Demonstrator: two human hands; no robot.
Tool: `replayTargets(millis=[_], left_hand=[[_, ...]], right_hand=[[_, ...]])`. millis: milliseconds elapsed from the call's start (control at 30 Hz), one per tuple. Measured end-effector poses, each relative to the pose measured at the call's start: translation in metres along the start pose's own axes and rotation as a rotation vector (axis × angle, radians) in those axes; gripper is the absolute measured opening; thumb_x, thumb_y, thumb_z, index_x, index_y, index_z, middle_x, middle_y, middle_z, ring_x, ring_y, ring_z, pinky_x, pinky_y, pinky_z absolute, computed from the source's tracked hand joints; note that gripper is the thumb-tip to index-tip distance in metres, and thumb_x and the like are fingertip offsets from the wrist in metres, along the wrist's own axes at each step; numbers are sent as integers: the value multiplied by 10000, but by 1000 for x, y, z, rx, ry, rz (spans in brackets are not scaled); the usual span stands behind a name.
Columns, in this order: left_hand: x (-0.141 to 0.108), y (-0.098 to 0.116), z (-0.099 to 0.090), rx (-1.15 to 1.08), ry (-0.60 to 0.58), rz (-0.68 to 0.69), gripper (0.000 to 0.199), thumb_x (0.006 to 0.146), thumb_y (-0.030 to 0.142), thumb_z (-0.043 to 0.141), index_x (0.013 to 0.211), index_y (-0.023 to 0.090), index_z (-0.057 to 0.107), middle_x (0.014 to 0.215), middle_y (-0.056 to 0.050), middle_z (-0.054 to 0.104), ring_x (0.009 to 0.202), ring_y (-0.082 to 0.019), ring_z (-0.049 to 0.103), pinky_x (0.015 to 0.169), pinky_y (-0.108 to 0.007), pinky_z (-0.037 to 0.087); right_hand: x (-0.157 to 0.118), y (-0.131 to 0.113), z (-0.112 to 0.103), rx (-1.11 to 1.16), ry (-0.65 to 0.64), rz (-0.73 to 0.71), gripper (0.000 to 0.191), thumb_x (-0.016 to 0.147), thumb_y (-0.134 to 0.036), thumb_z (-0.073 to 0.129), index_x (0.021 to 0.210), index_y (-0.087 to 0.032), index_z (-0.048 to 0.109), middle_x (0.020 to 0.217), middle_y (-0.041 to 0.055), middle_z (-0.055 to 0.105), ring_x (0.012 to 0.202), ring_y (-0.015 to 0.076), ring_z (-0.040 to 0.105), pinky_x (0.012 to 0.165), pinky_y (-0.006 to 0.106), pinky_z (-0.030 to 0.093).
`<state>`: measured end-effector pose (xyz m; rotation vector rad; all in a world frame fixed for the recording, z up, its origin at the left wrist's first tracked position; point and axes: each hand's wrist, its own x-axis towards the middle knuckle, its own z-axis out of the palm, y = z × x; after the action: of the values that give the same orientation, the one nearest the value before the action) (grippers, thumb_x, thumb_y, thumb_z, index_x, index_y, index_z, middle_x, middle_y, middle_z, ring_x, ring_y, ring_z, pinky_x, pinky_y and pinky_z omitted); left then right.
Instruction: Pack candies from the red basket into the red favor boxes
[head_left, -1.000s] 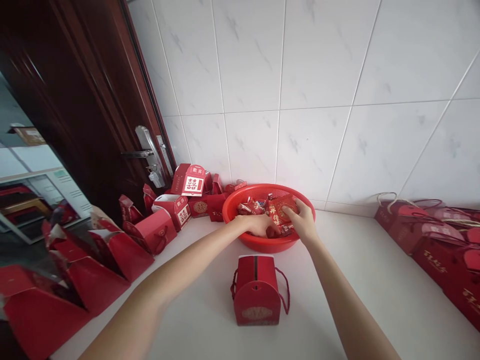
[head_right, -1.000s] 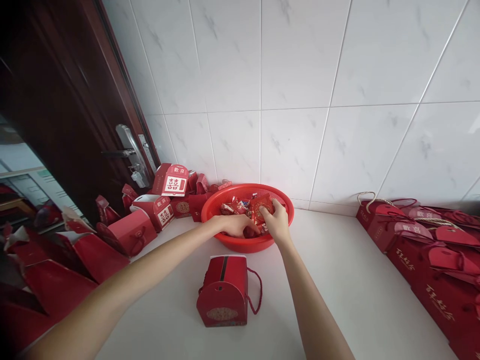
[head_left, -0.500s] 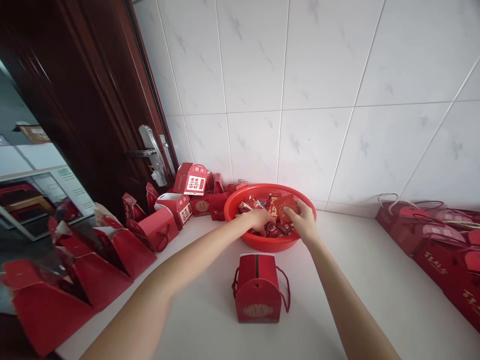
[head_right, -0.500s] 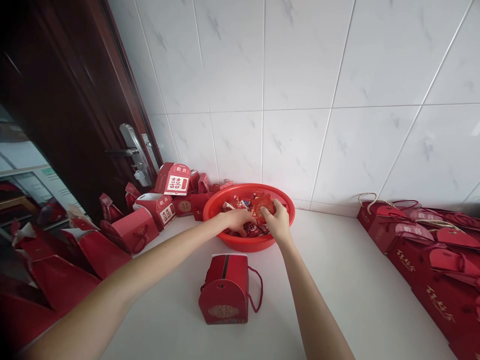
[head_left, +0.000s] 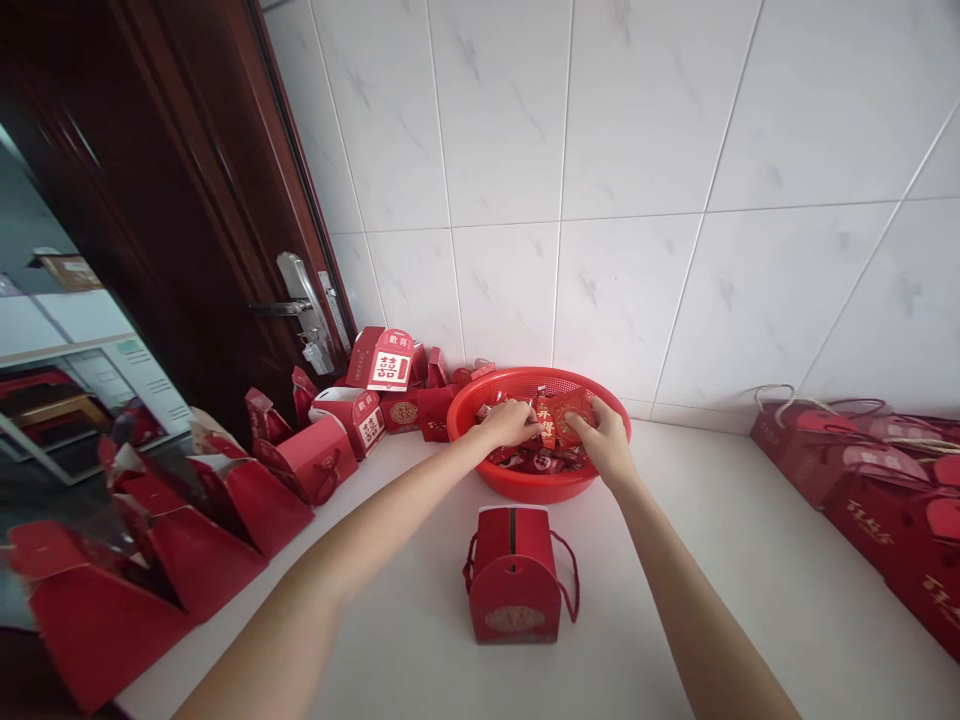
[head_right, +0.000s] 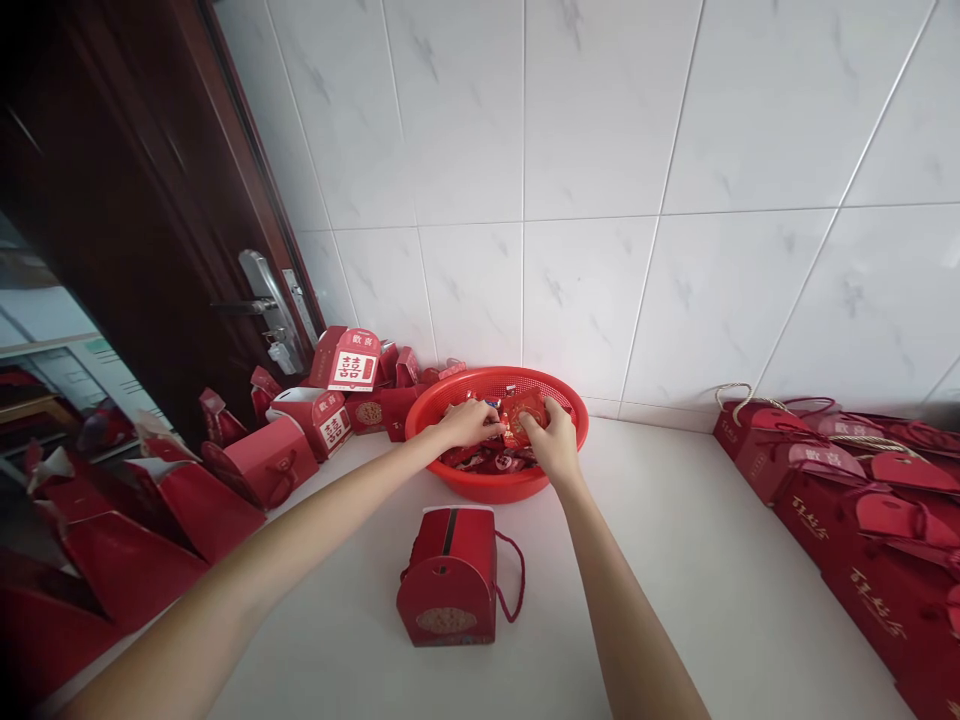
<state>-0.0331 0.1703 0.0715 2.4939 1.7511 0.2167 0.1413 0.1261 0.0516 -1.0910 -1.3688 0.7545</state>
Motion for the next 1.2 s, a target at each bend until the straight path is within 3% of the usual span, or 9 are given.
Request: replayTargets(millis=[367, 467, 567, 633, 733, 800, 900, 1033, 1200], left_hand=[[0, -1, 2, -134, 84, -39, 145, 873, 322, 628, 944, 207, 681, 975, -40, 760, 961, -227, 698, 821, -308, 523], [-1, -1, -1, -113, 146, -47, 239, 859, 184, 595, 1092, 176, 645, 1115, -105, 718, 1081, -279, 654, 897, -383, 508], [-5, 2, -5, -108, 153, 28, 257, 836, 120, 572, 1068, 177, 666, 1182, -110, 688, 1129, -270, 629, 954, -376, 481], [-9, 4, -6, -137, -3, 153, 202, 785, 164, 656, 975, 215, 702, 1055, -45, 728, 999, -226, 676, 864, -300, 511], [-16, 8, -6, -110, -390, 339, 223, 741, 163, 656, 934, 255, 718, 878, 8, 741, 785, -193, 688, 683, -264, 504], [-17, 10, -6, 7, -493, 389, 283, 745, 134, 592, 966, 270, 706, 876, 3, 741, 760, -208, 677, 655, -284, 485], [-16, 14, -4, 234, -416, 390, 240, 736, 135, 596, 921, 258, 687, 878, -18, 745, 781, -238, 679, 716, -328, 486], [-12, 19, 3, 354, -370, 349, 40, 742, 214, 684, 764, 191, 659, 887, -105, 750, 871, -320, 700, 842, -414, 483], [-15, 20, 12, 332, -243, 289, 364, 708, 322, 792, 1014, 183, 654, 1081, -160, 726, 986, -349, 694, 904, -421, 477]], right_hand=[[-1, -1, -1, -18, -14, 19, 221, 726, -427, 601, 770, -214, 561, 659, -14, 594, 603, 178, 524, 580, 310, 430], [0, -1, 0, -16, -15, 17, 219, 723, -421, 603, 786, -214, 574, 690, -2, 621, 642, 191, 554, 611, 318, 447], [0, -1, 0, -8, -12, 18, 223, 716, -420, 607, 793, -214, 572, 710, 5, 633, 672, 202, 573, 632, 326, 458], [0, -1, -1, -13, -13, 20, 213, 718, -420, 605, 766, -220, 550, 663, -9, 602, 634, 194, 551, 605, 321, 443], [-1, 0, -1, -17, -14, 17, 204, 725, -413, 604, 764, -222, 542, 663, -11, 604, 624, 189, 546, 596, 317, 433], [-1, 0, 0, -11, -16, 12, 204, 726, -412, 603, 763, -222, 536, 679, -9, 612, 632, 189, 548, 600, 318, 435], [1, 2, 1, 1, 21, 11, 212, 728, -419, 595, 742, -230, 500, 680, -13, 597, 633, 184, 536, 607, 320, 431], [3, 5, 2, 17, 236, 73, 184, 756, -403, 547, 792, -230, 498, 793, 17, 633, 741, 202, 577, 682, 333, 453], [1, 8, 1, 17, 348, 158, 133, 787, -363, 497, 835, -243, 468, 848, 33, 616, 818, 224, 591, 715, 347, 463]])
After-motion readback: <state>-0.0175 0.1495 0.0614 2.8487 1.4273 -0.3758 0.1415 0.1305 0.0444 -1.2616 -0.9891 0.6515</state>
